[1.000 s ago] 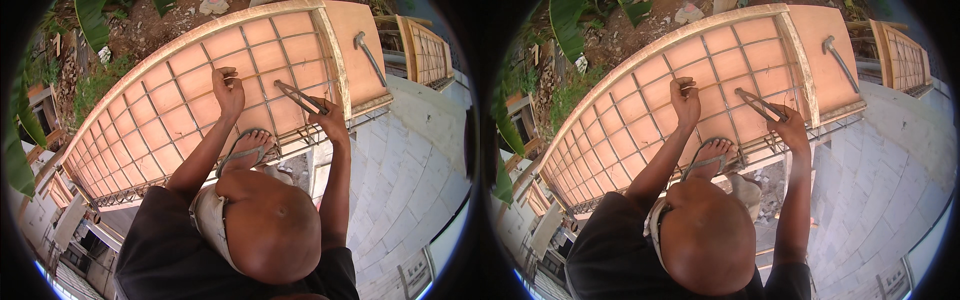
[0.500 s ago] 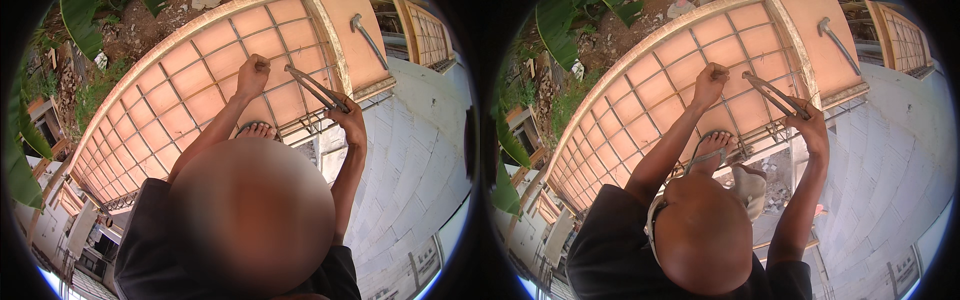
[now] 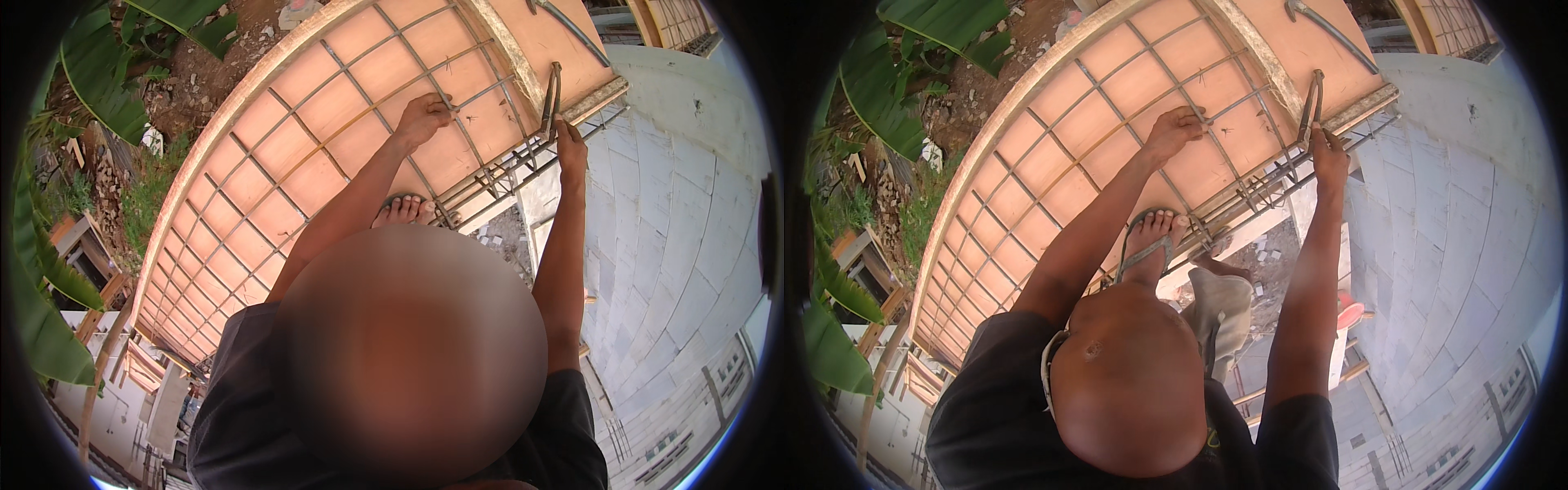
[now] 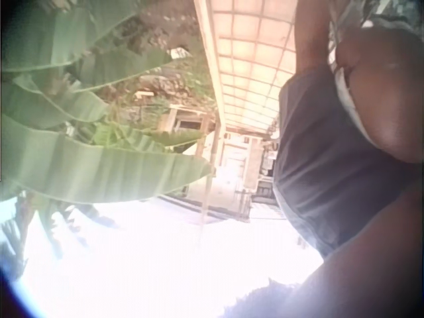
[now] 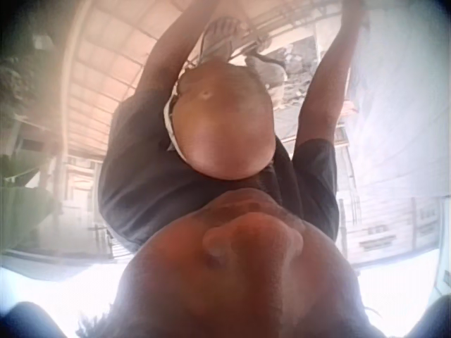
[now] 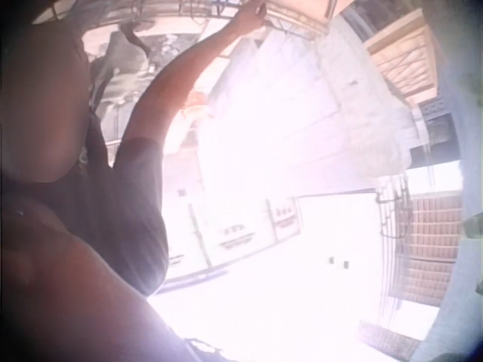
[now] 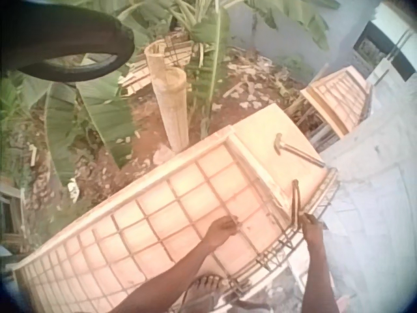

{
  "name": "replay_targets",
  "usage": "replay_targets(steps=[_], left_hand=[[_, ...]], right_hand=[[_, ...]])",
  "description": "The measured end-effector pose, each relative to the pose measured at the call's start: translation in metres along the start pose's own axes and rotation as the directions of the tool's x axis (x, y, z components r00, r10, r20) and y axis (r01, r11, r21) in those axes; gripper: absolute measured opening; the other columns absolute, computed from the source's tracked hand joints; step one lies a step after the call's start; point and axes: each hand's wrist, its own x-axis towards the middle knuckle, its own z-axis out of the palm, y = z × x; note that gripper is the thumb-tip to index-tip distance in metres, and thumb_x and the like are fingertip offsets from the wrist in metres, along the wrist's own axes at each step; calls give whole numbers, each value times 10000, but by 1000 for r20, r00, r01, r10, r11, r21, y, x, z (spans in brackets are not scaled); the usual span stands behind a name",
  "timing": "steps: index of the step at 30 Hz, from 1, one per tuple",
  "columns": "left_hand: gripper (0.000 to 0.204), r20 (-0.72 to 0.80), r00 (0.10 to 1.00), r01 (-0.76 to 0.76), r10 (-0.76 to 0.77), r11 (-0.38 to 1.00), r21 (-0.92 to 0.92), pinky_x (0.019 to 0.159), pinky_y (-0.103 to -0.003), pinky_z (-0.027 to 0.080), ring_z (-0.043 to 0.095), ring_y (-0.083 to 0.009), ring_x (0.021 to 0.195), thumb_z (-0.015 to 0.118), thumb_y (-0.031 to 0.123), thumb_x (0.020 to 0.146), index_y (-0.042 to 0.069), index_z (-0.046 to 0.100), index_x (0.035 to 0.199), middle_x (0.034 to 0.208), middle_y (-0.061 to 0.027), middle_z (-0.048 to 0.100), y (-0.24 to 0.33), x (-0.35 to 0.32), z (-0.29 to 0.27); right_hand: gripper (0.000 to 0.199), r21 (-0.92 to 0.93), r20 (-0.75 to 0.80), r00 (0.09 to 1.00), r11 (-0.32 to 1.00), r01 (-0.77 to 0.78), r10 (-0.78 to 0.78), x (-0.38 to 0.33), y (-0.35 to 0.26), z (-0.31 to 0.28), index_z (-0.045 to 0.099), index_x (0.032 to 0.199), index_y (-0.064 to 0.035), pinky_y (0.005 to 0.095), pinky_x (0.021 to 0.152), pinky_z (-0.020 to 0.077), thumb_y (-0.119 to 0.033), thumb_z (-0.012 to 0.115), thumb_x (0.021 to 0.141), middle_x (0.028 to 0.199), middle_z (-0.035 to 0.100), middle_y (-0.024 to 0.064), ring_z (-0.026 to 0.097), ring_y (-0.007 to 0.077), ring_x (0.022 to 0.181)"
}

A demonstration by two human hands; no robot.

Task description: The person uses pliers to bend and secure wire ties at the intersections of a metal grid attached to a wooden frame. They repeatedly position the wire, twist it with the pliers, and trim excess wire while working on the elevated frame.

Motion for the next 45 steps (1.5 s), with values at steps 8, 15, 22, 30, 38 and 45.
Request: replay_targets(steps=[8, 15, 22, 30, 38, 45], left_hand=[[355, 51, 996, -76, 79, 995, -61, 1055, -347, 587, 709, -222, 1188, 696, 50, 1032, -48, 649, 1370, 1244, -116, 742, -18, 1, -11], [349, 21, 1000, 23, -21, 995, -98, 984, -355, 621, 770, -251, 1067, 608, 91, 1057, -51, 667, 1370, 1245, -174, 747, -9, -3, -22], [300, -65, 997, 57, -43, 972, 229, 880, -319, 632, 779, -219, 968, 673, 103, 1027, -72, 712, 1268, 1103, -161, 793, 8, -11, -24], [135, -153, 981, -93, 118, 982, 164, 812, -280, 599, 742, -155, 883, 770, 81, 993, -43, 737, 1037, 991, -120, 800, -6, -9, -22], [55, -286, 920, -247, 266, 964, 102, 812, -280, 579, 710, -110, 889, 747, 57, 1015, 4, 749, 1028, 930, -75, 785, -15, -15, -2], [107, -388, 812, -370, 436, 899, 235, 823, -298, 606, 778, -160, 914, 794, 93, 977, -11, 796, 1003, 976, -105, 809, 4, -38, 30]], right_hand=[[321, 171, 200, 975, 984, 59, -93, -96, -40, 1, 724, 1223, -17, 346, 733, 472, -264, 616, 1050, 838, 631, 63, 574, 175, 773], [264, 34, 213, 966, 989, 141, -145, -61, -31, 115, 780, 1131, -4, 297, 678, 443, -219, 718, 990, 795, 636, 2, 561, 123, 744], [302, 206, 566, 822, 976, -65, -65, -43, -39, 132, 809, 1115, 18, 325, 689, 492, -217, 765, 930, 828, 679, 17, 612, 149, 751], [259, 202, 676, 737, 962, -184, 0, -40, -42, 142, 796, 1045, 26, 295, 570, 472, -200, 728, 940, 815, 683, 38, 624, 133, 677], [223, -23, 529, 814, 955, 297, -241, -35, -43, 137, 795, 940, 0, 288, 480, 379, -220, 759, 945, 745, 663, 27, 542, 112, 541], [214, 214, 575, 817, 956, -199, 41, -65, -70, 131, 776, 974, 55, 261, 541, 417, -136, 679, 975, 772, 678, 51, 592, 113, 624]])
